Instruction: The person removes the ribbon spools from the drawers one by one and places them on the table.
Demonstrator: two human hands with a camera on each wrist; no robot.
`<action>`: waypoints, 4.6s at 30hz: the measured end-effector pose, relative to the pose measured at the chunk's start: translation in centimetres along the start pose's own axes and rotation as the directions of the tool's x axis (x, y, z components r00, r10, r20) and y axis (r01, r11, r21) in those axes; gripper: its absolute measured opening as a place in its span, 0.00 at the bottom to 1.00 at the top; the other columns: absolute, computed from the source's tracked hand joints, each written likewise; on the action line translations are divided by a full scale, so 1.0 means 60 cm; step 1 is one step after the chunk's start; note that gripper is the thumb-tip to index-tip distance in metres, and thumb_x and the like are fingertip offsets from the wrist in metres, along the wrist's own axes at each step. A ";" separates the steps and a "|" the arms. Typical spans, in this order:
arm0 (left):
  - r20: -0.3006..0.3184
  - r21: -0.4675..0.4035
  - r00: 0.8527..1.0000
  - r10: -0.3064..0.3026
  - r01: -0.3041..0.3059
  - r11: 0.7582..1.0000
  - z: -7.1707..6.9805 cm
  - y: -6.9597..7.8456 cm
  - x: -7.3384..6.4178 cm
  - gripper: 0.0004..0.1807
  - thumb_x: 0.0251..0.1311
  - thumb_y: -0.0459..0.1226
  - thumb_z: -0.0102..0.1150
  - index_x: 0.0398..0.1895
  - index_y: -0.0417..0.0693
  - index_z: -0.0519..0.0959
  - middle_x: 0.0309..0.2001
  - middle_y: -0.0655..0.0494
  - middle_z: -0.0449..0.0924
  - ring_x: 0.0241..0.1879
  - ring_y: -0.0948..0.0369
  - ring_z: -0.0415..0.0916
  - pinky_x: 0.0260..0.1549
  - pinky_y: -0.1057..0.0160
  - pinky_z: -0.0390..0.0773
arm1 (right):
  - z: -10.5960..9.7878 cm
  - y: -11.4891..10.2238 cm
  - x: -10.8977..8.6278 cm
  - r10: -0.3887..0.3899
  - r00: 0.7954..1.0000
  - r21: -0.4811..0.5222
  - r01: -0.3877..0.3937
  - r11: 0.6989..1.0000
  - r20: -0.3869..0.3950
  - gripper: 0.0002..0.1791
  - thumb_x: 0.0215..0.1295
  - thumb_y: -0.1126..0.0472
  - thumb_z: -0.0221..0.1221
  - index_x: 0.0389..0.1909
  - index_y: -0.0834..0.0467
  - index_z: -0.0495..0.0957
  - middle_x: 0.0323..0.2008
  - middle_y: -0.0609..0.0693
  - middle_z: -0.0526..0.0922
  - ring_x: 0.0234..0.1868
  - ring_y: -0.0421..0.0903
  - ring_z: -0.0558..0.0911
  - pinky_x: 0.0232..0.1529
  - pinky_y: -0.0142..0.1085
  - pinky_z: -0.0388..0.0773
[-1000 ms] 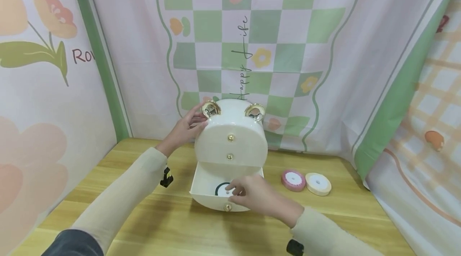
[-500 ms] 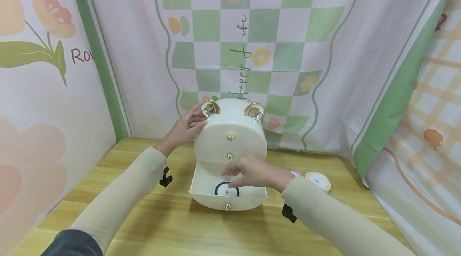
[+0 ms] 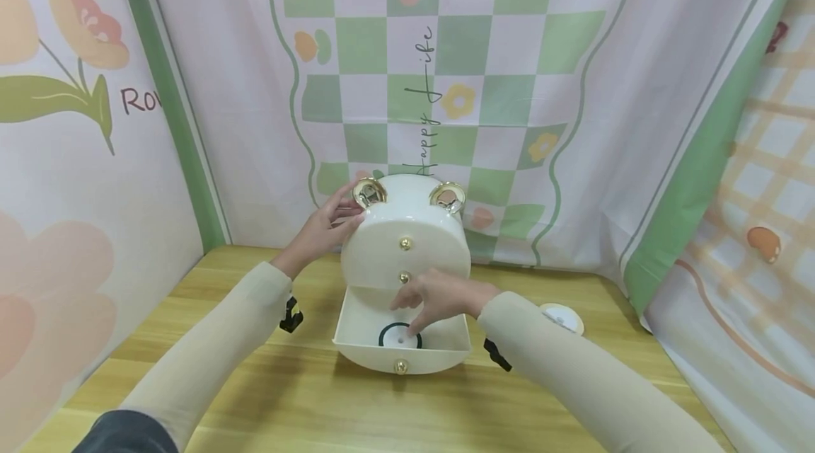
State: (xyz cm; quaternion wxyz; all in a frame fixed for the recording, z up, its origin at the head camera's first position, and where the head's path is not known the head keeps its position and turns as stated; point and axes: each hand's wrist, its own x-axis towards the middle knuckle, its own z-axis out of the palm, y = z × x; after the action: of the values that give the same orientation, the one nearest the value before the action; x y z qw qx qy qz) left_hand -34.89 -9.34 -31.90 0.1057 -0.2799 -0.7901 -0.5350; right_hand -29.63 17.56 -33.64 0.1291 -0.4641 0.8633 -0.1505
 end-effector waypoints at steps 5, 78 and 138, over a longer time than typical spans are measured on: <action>-0.004 -0.005 1.000 0.003 -0.003 1.000 0.000 -0.001 0.000 0.38 0.72 0.41 0.58 0.79 0.74 0.53 0.58 0.48 0.74 0.61 0.53 0.73 0.62 0.59 0.74 | 0.008 0.006 0.010 0.051 0.998 -0.013 -0.051 0.999 0.047 0.30 0.51 0.51 0.77 0.56 0.54 0.83 0.54 0.48 0.84 0.51 0.47 0.84 0.53 0.39 0.81; -0.007 -0.002 1.000 0.027 -0.027 1.000 0.000 0.003 0.001 0.38 0.73 0.39 0.57 0.80 0.68 0.52 0.59 0.46 0.73 0.60 0.51 0.74 0.62 0.57 0.74 | 0.051 0.010 0.052 0.147 0.977 -0.253 -0.104 0.962 0.157 0.32 0.52 0.58 0.71 0.61 0.45 0.78 0.57 0.41 0.80 0.54 0.38 0.76 0.57 0.39 0.75; 0.016 -0.025 1.000 0.023 -0.022 0.999 -0.004 0.068 -0.022 0.37 0.73 0.32 0.53 0.81 0.49 0.51 0.61 0.33 0.70 0.62 0.41 0.71 0.64 0.48 0.72 | -0.035 -0.027 -0.028 0.073 0.997 -0.112 -0.070 0.991 0.020 0.33 0.53 0.51 0.74 0.61 0.51 0.79 0.56 0.43 0.80 0.50 0.43 0.76 0.51 0.40 0.76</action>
State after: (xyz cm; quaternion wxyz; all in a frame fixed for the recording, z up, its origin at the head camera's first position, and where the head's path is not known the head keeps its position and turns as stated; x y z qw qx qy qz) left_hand -31.58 -8.89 -29.18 0.1016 -0.2945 -0.7811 -0.5412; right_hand -28.25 18.40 -30.96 0.1189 -0.4410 0.8849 -0.0917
